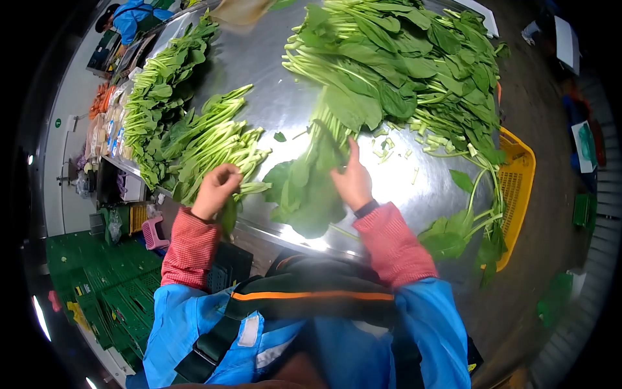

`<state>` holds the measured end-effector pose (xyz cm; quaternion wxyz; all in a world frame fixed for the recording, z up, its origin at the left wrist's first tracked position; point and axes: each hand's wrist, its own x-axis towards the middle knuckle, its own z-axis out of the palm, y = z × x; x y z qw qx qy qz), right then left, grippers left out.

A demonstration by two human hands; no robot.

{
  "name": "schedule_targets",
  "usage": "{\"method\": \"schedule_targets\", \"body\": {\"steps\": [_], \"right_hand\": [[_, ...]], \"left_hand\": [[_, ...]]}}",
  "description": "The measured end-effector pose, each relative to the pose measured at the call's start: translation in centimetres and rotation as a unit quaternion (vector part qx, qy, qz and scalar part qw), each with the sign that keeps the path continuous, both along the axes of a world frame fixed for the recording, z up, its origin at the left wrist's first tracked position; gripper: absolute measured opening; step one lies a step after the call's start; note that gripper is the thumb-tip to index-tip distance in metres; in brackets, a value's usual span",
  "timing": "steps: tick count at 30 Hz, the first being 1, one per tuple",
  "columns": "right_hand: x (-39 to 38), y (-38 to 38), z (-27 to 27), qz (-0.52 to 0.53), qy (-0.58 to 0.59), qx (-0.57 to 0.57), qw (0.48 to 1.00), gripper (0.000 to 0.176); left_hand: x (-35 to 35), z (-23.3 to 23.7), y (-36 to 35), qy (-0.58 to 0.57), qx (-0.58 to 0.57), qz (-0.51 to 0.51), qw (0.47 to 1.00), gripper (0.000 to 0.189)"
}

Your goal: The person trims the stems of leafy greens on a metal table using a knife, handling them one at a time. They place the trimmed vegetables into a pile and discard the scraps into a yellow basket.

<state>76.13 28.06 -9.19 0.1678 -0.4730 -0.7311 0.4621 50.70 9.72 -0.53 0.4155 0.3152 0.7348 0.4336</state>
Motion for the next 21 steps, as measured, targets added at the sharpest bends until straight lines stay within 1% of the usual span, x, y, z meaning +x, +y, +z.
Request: {"method": "schedule_targets", "body": {"steps": [1,2,3,4,5,6,7,8,9,10,12,13,14,16,18,19,20,21], "right_hand": [[1.6,-0.1,0.4,-0.018,0.078,-0.018,0.997,0.076],[3.7,-0.1,-0.4,-0.015,0.109,0.023,0.994,0.074],[6.0,0.1,0.0,-0.024,0.136,-0.057,0.989,0.073],[8.1,-0.2,0.0,-0.03,0.188,-0.046,0.981,0.069],[10.5,-0.2,-0.7,-0.007,0.149,0.007,0.989,0.069],[12.8,-0.2,-1.4,0.015,0.109,0.059,0.992,0.068],[14.5,-0.3,-0.7,0.017,0.014,0.04,0.999,0.069],[16.3,-0.2,0.4,0.02,-0.082,0.019,0.996,0.07],[17.6,-0.1,1.5,0.022,-0.176,-0.003,0.984,0.072],[18.5,0.3,2.1,0.004,-0.211,0.047,0.976,0.071],[20.2,1.4,0.3,-0.081,-0.132,0.175,0.972,0.062],[19.8,2.1,0.7,-0.114,-0.098,0.235,0.96,0.046],[19.2,2.9,1.1,-0.127,-0.081,0.2,0.968,0.04],[17.7,4.2,1.5,-0.149,-0.046,0.126,0.98,0.031],[15.8,5.3,-0.5,-0.127,-0.015,0.147,0.981,0.025],[14.7,5.6,-1.1,-0.128,-0.003,0.127,0.984,0.027],[13.9,6.0,-1.9,-0.128,-0.015,0.125,0.984,0.03],[13.3,6.2,-1.7,-0.153,-0.047,0.139,0.977,0.031]], "left_hand": [[1.0,-0.8,0.5,0.003,0.005,-0.014,1.0,0.014],[2.0,-1.3,1.0,-0.012,-0.004,-0.021,1.0,0.016],[2.6,-2.2,1.2,0.024,-0.012,-0.047,0.999,0.016],[3.3,-3.0,1.5,0.061,-0.019,-0.074,0.995,0.017],[4.2,-3.5,1.8,0.028,-0.011,-0.084,0.996,0.018],[4.7,-4.9,1.9,0.053,-0.007,-0.106,0.993,0.019],[5.7,-4.8,2.4,0.052,-0.029,-0.13,0.99,0.02],[6.9,-4.6,2.9,0.052,-0.051,-0.153,0.986,0.02],[8.2,-4.2,3.5,0.058,-0.05,-0.163,0.984,0.02],[9.2,-4.4,4.0,0.069,-0.024,-0.191,0.979,0.013],[11.2,-4.6,4.9,0.012,-0.035,-0.222,0.974,0.015],[12.6,-3.3,5.6,-0.06,-0.069,-0.225,0.97,0.016],[13.8,-3.9,6.0,-0.05,-0.037,-0.255,0.965,0.016],[16.3,-3.5,7.2,-0.192,-0.083,-0.244,0.947,0.019],[17.9,-4.3,8.4,-0.039,-0.056,-0.326,0.943,0.023],[18.6,-4.6,8.9,0.038,-0.04,-0.362,0.93,0.024],[19.2,-4.5,9.3,0.116,-0.022,-0.363,0.924,0.026],[19.9,-4.4,9.7,0.193,-0.003,-0.36,0.913,0.028]]}}
